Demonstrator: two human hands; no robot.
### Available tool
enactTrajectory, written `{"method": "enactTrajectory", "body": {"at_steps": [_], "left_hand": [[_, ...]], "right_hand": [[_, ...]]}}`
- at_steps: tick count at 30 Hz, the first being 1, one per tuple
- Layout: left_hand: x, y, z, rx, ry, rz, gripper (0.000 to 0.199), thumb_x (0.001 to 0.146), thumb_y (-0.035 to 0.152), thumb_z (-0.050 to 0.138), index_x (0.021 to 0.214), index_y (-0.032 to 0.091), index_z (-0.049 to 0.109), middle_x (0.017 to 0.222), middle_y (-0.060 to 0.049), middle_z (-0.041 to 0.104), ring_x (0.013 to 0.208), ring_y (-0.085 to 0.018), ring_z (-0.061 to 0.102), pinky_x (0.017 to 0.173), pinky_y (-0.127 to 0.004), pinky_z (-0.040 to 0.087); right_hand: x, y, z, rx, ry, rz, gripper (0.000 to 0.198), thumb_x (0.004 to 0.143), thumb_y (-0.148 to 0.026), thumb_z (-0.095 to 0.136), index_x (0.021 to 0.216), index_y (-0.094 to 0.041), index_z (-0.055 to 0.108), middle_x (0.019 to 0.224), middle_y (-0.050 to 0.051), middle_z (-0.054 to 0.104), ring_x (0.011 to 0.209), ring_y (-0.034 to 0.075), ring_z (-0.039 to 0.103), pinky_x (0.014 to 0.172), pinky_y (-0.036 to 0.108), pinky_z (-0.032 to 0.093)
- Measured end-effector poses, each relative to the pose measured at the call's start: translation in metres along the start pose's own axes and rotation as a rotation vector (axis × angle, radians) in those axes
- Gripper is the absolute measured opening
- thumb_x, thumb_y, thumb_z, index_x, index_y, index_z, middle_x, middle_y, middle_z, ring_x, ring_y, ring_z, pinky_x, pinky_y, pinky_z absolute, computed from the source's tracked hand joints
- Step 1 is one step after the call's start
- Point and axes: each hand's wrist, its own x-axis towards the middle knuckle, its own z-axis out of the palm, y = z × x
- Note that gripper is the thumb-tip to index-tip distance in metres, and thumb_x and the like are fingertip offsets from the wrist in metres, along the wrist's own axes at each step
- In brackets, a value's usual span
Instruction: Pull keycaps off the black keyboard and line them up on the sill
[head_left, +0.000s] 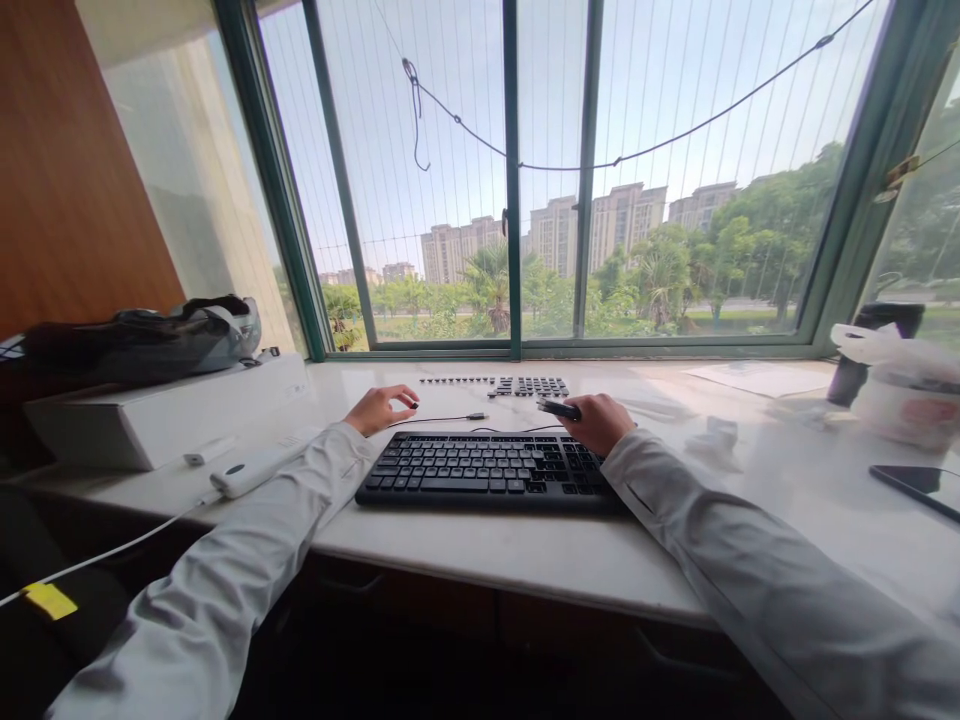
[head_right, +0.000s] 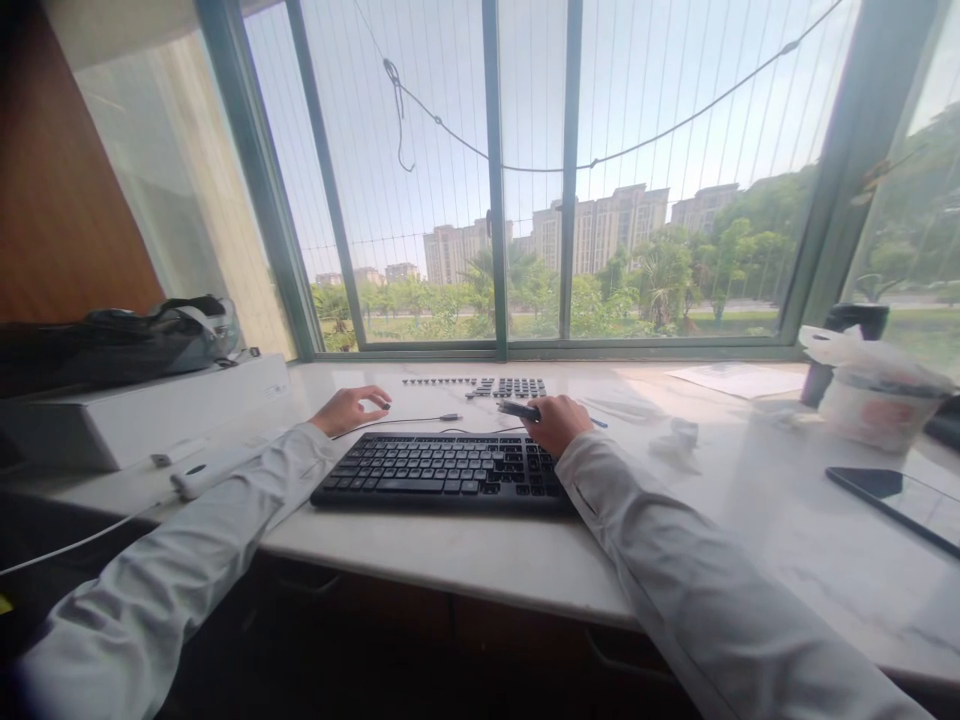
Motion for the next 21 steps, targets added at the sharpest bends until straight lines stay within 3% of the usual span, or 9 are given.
{"method": "enactTrajectory", "body": {"at_steps": [10,21], "left_hand": [[0.0007,-0.0039,0.0011,-0.015,-0.020,0.000,0.029,0.075,0.038,0.060,0.096,0.019,0.068,0.091,-0.003,0.072,0.081,-0.016,0.063,0.066,-0.022,0.044],[0.0033,-0.0091,0.0033,-0.010,0.004,0.061,0.028,0.075,0.039,0.059,0.093,0.020,0.069,0.090,-0.002,0.071,0.077,-0.014,0.061,0.059,-0.021,0.042]], "right_hand": [[-0.0018,0.0012,-0.0016,0.009,-0.037,0.051,0.025,0.083,-0.040,0.052,0.078,-0.026,0.072,0.078,0.006,0.070,0.070,0.019,0.060,0.056,0.027,0.029],[-0.0023,0.0032,-0.0009,-0.017,-0.082,0.043,0.031,0.085,-0.045,0.047,0.075,-0.026,0.069,0.080,0.004,0.069,0.072,0.018,0.060,0.056,0.026,0.029]]}}
